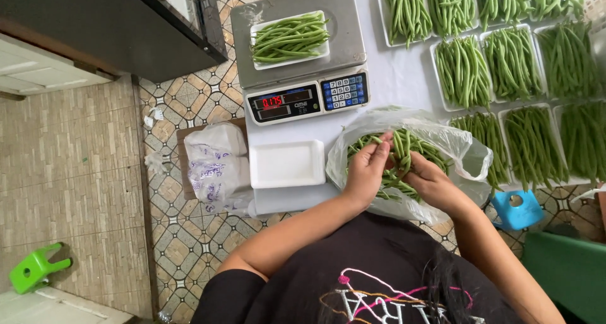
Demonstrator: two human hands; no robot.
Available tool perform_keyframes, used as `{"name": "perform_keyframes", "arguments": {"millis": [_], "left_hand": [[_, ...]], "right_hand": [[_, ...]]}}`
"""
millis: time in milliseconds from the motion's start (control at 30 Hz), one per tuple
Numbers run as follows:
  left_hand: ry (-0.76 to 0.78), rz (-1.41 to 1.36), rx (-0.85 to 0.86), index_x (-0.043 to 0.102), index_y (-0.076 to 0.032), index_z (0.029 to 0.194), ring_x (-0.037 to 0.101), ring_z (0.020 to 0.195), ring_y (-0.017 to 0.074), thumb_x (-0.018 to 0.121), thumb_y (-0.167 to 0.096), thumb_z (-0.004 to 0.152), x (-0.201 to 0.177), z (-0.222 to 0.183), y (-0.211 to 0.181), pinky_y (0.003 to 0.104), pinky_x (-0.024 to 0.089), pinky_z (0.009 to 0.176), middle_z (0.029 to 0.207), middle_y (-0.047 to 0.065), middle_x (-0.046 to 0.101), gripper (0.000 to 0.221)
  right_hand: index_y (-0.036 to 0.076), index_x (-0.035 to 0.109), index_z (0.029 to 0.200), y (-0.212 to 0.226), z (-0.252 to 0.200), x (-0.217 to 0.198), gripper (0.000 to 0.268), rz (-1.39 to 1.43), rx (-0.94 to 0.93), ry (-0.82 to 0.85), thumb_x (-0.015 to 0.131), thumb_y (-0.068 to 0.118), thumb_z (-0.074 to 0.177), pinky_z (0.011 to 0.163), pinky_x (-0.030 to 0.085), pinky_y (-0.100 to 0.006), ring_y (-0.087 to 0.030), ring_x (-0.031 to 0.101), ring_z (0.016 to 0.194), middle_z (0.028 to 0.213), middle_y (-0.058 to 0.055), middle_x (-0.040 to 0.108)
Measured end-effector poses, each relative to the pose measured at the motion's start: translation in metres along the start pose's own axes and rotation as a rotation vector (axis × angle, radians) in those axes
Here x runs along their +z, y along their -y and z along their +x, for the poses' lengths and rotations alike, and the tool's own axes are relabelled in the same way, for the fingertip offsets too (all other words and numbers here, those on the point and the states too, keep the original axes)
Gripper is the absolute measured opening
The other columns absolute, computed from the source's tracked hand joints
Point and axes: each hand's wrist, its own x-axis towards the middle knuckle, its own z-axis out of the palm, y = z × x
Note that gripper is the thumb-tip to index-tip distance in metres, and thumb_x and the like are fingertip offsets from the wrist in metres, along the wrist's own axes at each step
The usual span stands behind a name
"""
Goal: Sorting, weighing, and portioning green beans into trays using a digital scale.
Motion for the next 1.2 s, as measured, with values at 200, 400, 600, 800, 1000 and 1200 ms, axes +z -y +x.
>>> {"name": "perform_keyframes", "arguments": {"millis": [200, 400, 600, 800, 1000, 1200], "left_hand": [[0.124, 0.226, 0.044, 0.074, -0.01, 0.121, 0.065, 0.085, 0.0067, 0.06, -0.026, 0.108, 0.002, 0.003, 0.015, 0.022, 0.057, 0.062, 0.097, 0.007, 0.077, 0.025], [0.024, 0.191, -0.04, 0.072, -0.007, 0.117, 0.07, 0.09, 0.0177, 0.055, -0.028, 0.111, 0.001, 0.017, 0.027, 0.037, 0.062, 0.065, 0.1, 0.013, 0.076, 0.028], [-0.007, 0.105, -0.147, 0.07, -0.009, 0.118, 0.071, 0.087, 0.0174, 0.053, -0.028, 0.11, 0.002, 0.024, 0.028, 0.037, 0.066, 0.063, 0.107, 0.01, 0.075, 0.026], [0.004, 0.015, 0.035, 0.066, 0.0, 0.114, 0.07, 0.103, 0.0202, 0.046, -0.024, 0.115, 0.003, 0.011, -0.009, 0.037, 0.062, 0.084, 0.109, 0.018, 0.074, 0.032], [0.129, -0.018, 0.025, 0.062, -0.003, 0.114, 0.073, 0.072, 0.0188, 0.044, -0.027, 0.115, -0.011, -0.001, -0.036, 0.03, 0.062, 0.064, 0.085, 0.013, 0.072, 0.03], [0.27, -0.137, -0.257, 0.058, -0.006, 0.111, 0.065, 0.064, 0.0188, 0.042, -0.026, 0.111, -0.025, -0.014, -0.092, 0.033, 0.056, 0.065, 0.088, 0.008, 0.065, 0.026]], "right_hand": [[0.008, 0.068, 0.126, -0.044, 0.002, -0.002, 0.03, -0.058, 0.04, 0.003, 0.06, 0.004, 0.098, 0.103, 0.047, -0.049, -0.022, 0.063, 0.116, 0.116, -0.012, 0.07], [0.008, 0.058, 0.145, -0.012, -0.002, 0.009, 0.057, 0.303, 0.179, -0.084, 0.052, -0.009, 0.091, 0.103, 0.049, -0.044, -0.018, 0.061, 0.115, 0.122, -0.007, 0.068], [-0.001, 0.061, 0.137, -0.009, 0.008, 0.03, 0.042, 0.423, 0.19, -0.309, 0.064, -0.005, 0.095, 0.092, 0.056, -0.041, -0.019, 0.065, 0.102, 0.111, -0.011, 0.069], [0.009, 0.07, 0.124, -0.011, 0.011, 0.004, 0.023, 0.402, 0.296, -0.445, 0.058, 0.013, 0.104, 0.073, 0.061, -0.027, -0.009, 0.07, 0.085, 0.102, -0.005, 0.074], [0.01, 0.069, 0.134, 0.02, -0.034, -0.023, 0.035, -0.289, 0.367, -0.175, 0.061, 0.013, 0.101, 0.067, 0.054, -0.042, -0.021, 0.06, 0.069, 0.072, -0.014, 0.067], [-0.005, 0.062, 0.105, 0.087, -0.066, -0.031, 0.022, 0.231, 0.084, -0.158, 0.052, 0.014, 0.106, 0.057, 0.036, -0.028, -0.016, 0.043, 0.062, 0.07, -0.004, 0.044]]}}
